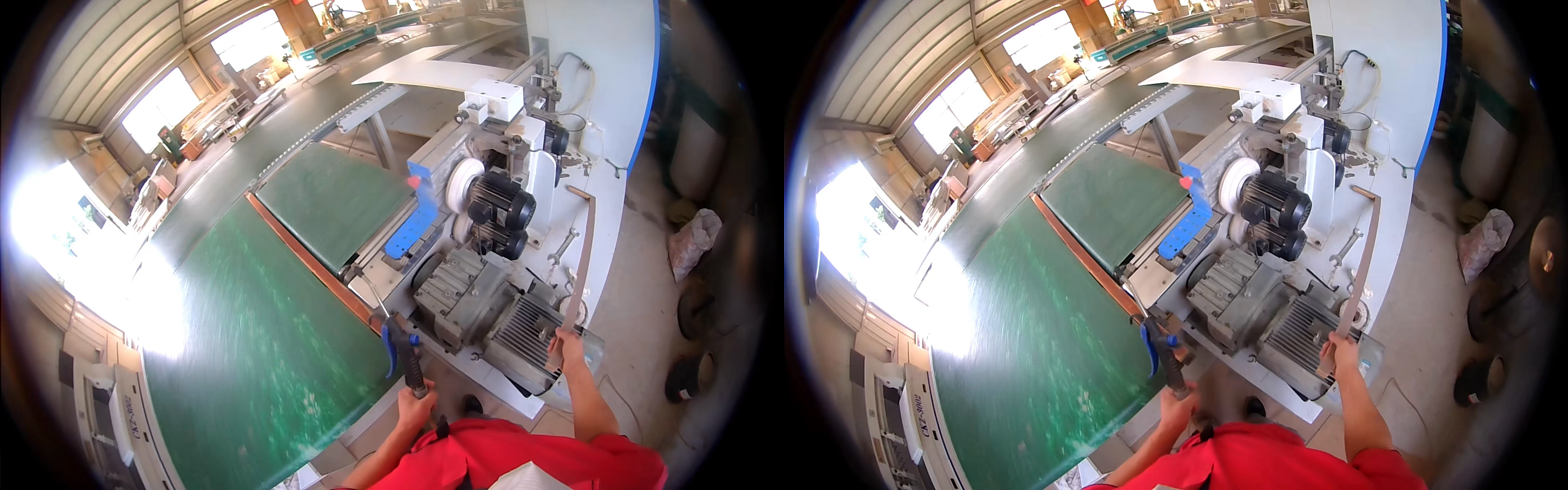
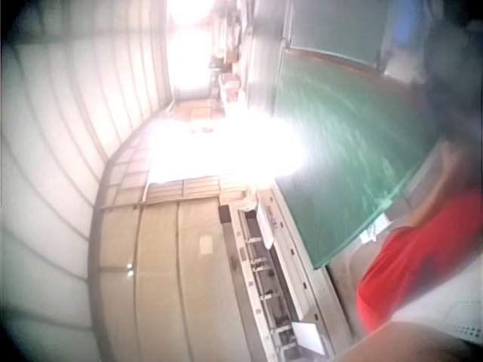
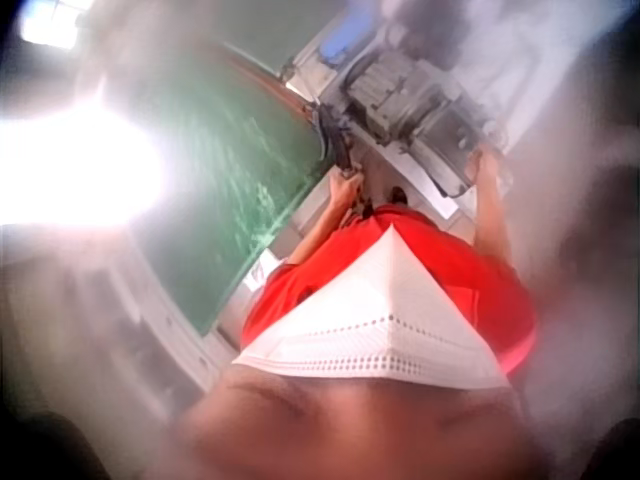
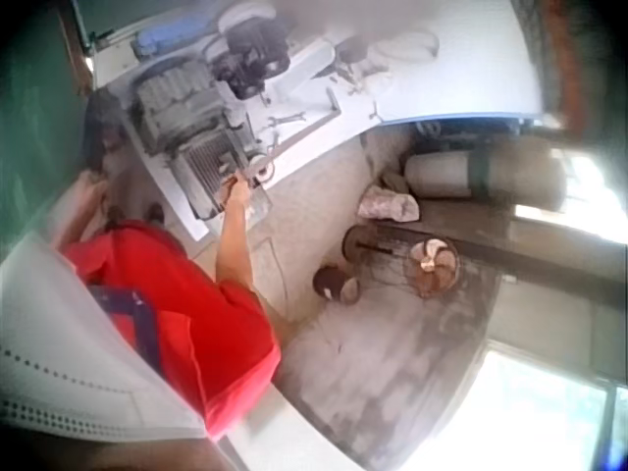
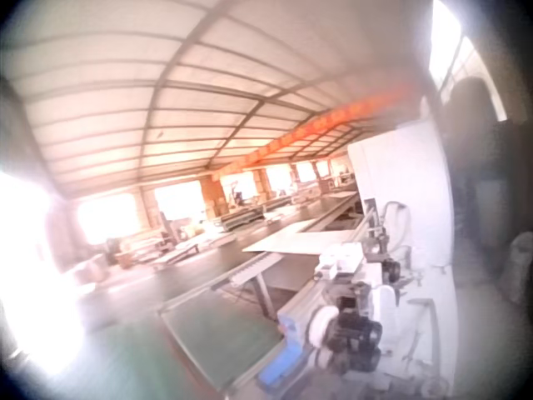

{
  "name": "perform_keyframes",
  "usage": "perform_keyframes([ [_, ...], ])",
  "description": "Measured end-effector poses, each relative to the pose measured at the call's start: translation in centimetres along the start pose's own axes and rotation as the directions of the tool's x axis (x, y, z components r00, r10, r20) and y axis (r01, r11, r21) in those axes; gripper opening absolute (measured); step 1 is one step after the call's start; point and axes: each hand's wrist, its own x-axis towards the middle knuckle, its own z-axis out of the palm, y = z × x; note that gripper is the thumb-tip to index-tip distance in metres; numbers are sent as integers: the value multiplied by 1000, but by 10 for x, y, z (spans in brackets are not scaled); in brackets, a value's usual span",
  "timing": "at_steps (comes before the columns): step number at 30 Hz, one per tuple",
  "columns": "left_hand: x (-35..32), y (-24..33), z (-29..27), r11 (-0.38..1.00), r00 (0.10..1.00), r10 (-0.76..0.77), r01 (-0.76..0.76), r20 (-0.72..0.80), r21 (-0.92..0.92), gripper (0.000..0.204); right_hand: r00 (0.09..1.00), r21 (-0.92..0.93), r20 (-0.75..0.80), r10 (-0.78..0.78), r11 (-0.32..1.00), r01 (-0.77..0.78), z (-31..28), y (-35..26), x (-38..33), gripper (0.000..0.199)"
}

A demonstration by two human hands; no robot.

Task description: The person uses a handheld air blower to clean dust from white rectangular panels on a machine bed and a green conveyor table. They repeatedly pick up, blow, and stack the panels, moving between the two workstations throughout the clip.

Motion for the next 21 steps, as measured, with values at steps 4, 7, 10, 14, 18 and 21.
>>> perform_keyframes([
  [4, -6, 6, 6, 998, 997, 21, -26, -69, -60, 16, 996, -591, 28, -83, 802, 83, -27, 8, -9, 30],
  [7, -5, 0, 7, 999, 996, 19, -23, -91, -37, 15, 997, -904, 70, -17, 421, 70, -58, 16, 7, 38],
  [10, -4, -1, 9, 999, 996, 22, -25, -82, -42, 15, 952, -964, 91, -291, 213, 157, -56, 7, 5, 38],
  [14, -1, 5, 8, 999, 999, 27, -28, -47, -40, 15, 929, -938, 193, -316, 219, 269, -23, -23, -17, 34],
  [18, 5, 6, -3, 994, 999, 10, -7, 30, -108, 20, 891, -860, 280, -358, 318, 398, 10, -17, -25, 26],
  [21, 7, 10, -17, 974, 998, 39, -27, 51, -226, 31, 883, -788, 376, -280, 405, 464, 37, 0, -32, 24],
])
